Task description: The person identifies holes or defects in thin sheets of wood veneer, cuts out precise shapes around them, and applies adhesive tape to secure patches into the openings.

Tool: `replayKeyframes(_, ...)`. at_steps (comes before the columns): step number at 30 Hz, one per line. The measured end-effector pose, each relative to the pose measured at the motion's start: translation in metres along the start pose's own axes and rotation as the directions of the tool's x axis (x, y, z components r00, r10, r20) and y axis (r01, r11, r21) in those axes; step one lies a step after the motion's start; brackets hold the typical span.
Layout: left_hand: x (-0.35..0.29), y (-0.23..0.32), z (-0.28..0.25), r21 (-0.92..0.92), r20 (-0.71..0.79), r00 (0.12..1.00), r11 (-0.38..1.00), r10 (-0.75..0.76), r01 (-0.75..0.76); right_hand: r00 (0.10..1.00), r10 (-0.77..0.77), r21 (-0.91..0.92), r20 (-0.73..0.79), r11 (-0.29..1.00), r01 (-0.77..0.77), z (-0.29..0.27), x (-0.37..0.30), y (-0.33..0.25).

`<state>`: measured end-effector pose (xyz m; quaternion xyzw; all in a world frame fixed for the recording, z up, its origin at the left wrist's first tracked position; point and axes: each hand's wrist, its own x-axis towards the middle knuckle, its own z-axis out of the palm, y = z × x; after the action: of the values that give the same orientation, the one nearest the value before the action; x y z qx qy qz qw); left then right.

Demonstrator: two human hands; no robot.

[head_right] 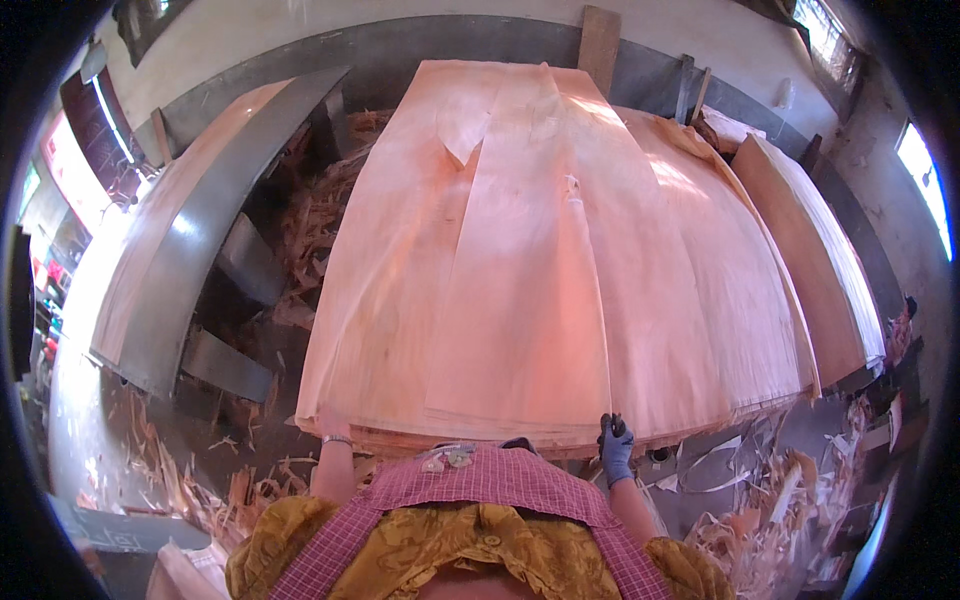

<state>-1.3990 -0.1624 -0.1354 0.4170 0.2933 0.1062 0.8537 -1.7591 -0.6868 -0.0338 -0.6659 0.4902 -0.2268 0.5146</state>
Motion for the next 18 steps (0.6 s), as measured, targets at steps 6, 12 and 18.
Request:
replayKeyframes(6,-0.027,0.001,0.017,0.054,-0.127,0.991,0.997,-0.046,0.053,0.998,-0.034,-0.077,-0.047,0.997,0.03,-0.016,0.004,0.007)
replayKeyframes(12,-0.024,0.01,0.006,-0.068,-0.069,0.996,0.997,-0.05,0.045,0.994,-0.112,-0.263,-0.009,0.959,0.106,-0.01,0.009,-0.004)
replayKeyframes(18,-0.01,0.023,-0.006,-0.029,-0.074,0.997,1.0,-0.002,0.0,0.997,-0.041,-0.258,0.069,0.965,0.057,-0.017,0.035,0.032)
